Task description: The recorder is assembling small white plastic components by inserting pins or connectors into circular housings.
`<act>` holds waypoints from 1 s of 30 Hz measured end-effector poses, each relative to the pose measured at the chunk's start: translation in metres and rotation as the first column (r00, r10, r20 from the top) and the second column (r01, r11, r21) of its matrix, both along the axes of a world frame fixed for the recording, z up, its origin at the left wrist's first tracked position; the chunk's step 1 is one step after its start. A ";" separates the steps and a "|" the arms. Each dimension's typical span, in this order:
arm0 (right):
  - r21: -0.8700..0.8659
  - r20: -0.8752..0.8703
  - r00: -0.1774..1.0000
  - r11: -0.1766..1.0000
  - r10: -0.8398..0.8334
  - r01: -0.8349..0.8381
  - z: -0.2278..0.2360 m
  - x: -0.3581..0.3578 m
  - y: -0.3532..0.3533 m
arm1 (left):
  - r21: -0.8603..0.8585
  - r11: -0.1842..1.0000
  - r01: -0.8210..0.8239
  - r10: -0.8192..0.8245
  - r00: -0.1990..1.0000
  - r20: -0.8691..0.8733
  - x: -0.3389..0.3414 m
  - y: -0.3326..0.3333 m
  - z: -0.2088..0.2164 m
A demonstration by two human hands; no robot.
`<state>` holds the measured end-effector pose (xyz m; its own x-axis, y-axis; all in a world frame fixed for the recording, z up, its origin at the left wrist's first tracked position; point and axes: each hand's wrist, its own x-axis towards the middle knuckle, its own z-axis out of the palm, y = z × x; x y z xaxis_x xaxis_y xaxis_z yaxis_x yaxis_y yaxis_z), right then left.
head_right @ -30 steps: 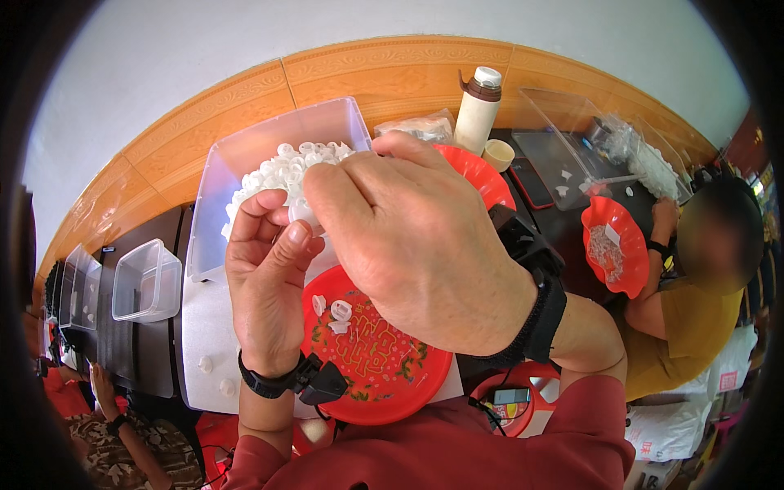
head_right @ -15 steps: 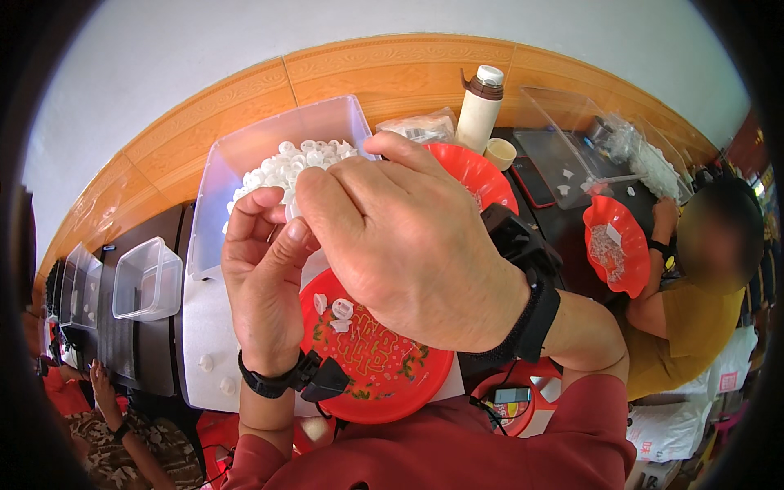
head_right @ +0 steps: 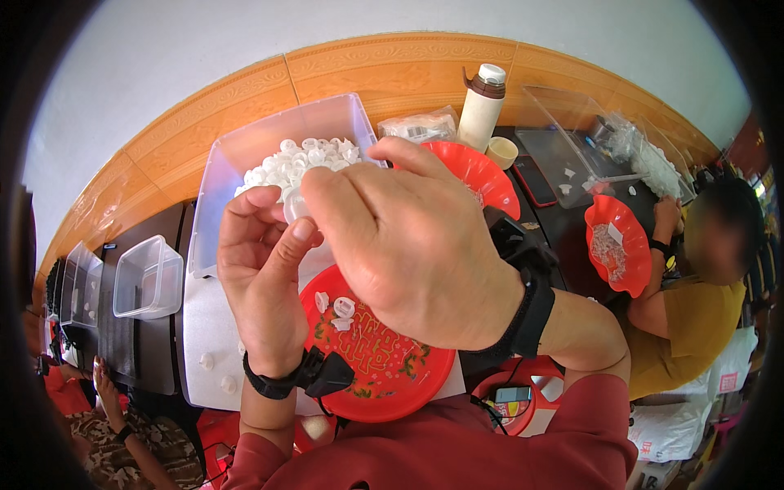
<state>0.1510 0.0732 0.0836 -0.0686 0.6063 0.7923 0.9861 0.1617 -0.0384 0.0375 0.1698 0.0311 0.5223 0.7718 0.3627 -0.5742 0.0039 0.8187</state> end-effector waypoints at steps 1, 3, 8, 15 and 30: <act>-0.001 0.000 1.000 1.000 0.000 0.000 -0.001 0.000 0.001 | -0.001 1.000 0.000 0.000 1.000 0.000 0.000 0.000 0.000; 0.029 0.011 1.000 0.999 -0.019 0.019 -0.003 0.000 0.002 | 0.007 1.000 0.008 -0.008 1.000 0.007 0.001 0.001 -0.002; 0.052 0.039 0.999 0.999 0.005 -0.007 0.000 0.002 0.003 | 0.030 1.000 -0.007 0.007 1.000 0.006 0.000 0.001 -0.001; -0.038 0.064 0.996 0.997 -0.064 0.066 0.003 0.007 0.000 | 0.072 0.996 -0.052 0.053 0.999 -0.012 0.002 0.001 -0.001; 0.179 0.112 0.988 0.980 -0.108 0.087 -0.015 0.002 -0.001 | 0.203 0.950 -0.238 0.242 0.970 0.003 0.003 0.000 -0.006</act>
